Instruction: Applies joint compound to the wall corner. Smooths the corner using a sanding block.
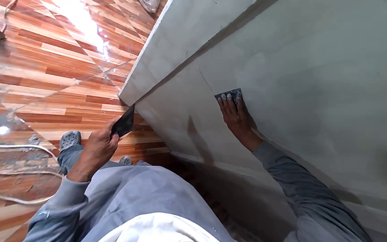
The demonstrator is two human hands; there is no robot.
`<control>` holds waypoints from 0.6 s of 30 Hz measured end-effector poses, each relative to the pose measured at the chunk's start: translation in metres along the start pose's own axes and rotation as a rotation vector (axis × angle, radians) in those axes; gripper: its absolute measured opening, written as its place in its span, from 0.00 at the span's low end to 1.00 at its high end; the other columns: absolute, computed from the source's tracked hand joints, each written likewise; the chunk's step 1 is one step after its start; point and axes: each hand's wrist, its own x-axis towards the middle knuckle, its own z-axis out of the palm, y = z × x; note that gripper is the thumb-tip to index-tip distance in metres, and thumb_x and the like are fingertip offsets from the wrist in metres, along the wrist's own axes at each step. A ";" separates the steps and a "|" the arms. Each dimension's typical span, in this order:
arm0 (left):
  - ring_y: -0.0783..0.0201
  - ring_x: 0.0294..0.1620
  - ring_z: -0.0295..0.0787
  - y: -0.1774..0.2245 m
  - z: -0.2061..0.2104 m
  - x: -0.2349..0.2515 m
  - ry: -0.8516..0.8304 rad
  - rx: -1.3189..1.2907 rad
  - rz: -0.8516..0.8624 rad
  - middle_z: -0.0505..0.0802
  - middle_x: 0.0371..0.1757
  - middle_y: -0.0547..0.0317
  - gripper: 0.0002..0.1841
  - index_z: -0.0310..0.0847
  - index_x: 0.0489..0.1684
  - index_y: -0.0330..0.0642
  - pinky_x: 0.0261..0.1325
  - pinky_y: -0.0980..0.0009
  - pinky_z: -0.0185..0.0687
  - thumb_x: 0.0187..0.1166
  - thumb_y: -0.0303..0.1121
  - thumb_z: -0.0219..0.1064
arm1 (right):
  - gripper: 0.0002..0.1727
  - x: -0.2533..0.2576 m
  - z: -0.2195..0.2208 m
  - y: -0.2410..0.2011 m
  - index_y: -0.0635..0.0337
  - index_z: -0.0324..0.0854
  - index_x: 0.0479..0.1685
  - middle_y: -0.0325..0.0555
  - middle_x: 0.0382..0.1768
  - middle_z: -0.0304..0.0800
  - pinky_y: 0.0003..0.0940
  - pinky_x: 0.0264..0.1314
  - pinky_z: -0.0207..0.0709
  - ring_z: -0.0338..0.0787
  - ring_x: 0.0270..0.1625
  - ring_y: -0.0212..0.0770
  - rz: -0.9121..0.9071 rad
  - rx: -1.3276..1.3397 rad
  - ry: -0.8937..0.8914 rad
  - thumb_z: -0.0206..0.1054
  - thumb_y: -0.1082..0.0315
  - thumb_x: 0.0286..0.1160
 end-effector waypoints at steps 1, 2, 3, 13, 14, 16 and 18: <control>0.45 0.50 0.94 0.001 0.000 0.000 -0.006 0.003 0.007 0.94 0.51 0.39 0.27 0.76 0.76 0.39 0.53 0.42 0.86 0.73 0.23 0.56 | 0.30 -0.006 0.001 -0.001 0.64 0.61 0.90 0.53 0.90 0.62 0.55 0.93 0.42 0.57 0.93 0.52 0.009 0.008 0.003 0.48 0.79 0.86; 0.45 0.51 0.94 0.001 0.001 0.000 -0.015 0.004 0.013 0.94 0.51 0.39 0.27 0.76 0.77 0.39 0.53 0.42 0.86 0.73 0.23 0.56 | 0.30 -0.013 0.002 -0.003 0.63 0.62 0.89 0.52 0.90 0.63 0.56 0.93 0.43 0.58 0.93 0.52 0.018 0.028 0.001 0.48 0.79 0.86; 0.45 0.50 0.94 0.001 0.001 0.000 -0.023 0.005 0.018 0.94 0.51 0.39 0.27 0.76 0.77 0.39 0.53 0.42 0.86 0.73 0.23 0.56 | 0.30 -0.021 0.002 -0.004 0.64 0.62 0.89 0.53 0.90 0.63 0.57 0.93 0.43 0.58 0.93 0.52 0.025 0.049 -0.010 0.49 0.79 0.86; 0.48 0.56 0.93 0.005 0.009 0.008 -0.150 -0.073 0.094 0.93 0.56 0.42 0.24 0.77 0.77 0.42 0.61 0.43 0.85 0.80 0.25 0.56 | 0.32 -0.105 -0.076 -0.028 0.71 0.63 0.86 0.71 0.83 0.68 0.71 0.89 0.44 0.65 0.88 0.69 0.186 0.323 -0.609 0.54 0.84 0.78; 0.47 0.57 0.93 0.006 0.011 0.010 -0.158 -0.085 0.093 0.93 0.56 0.41 0.23 0.77 0.77 0.42 0.61 0.42 0.84 0.81 0.25 0.57 | 0.33 -0.100 -0.086 -0.024 0.68 0.65 0.86 0.69 0.82 0.70 0.71 0.89 0.47 0.66 0.87 0.68 0.183 0.323 -0.539 0.55 0.84 0.76; 0.47 0.57 0.93 0.009 0.011 0.015 -0.164 -0.095 0.089 0.94 0.56 0.42 0.24 0.76 0.78 0.44 0.61 0.41 0.83 0.82 0.26 0.57 | 0.32 -0.067 -0.095 -0.018 0.63 0.69 0.84 0.62 0.81 0.74 0.68 0.88 0.52 0.69 0.86 0.64 0.137 0.293 -0.335 0.56 0.83 0.77; 0.49 0.55 0.94 0.012 0.012 0.017 -0.159 -0.100 0.096 0.94 0.54 0.43 0.24 0.77 0.78 0.45 0.60 0.42 0.84 0.81 0.26 0.56 | 0.28 -0.019 -0.090 -0.016 0.64 0.71 0.83 0.60 0.81 0.75 0.67 0.88 0.51 0.69 0.87 0.62 0.075 0.283 -0.121 0.55 0.81 0.81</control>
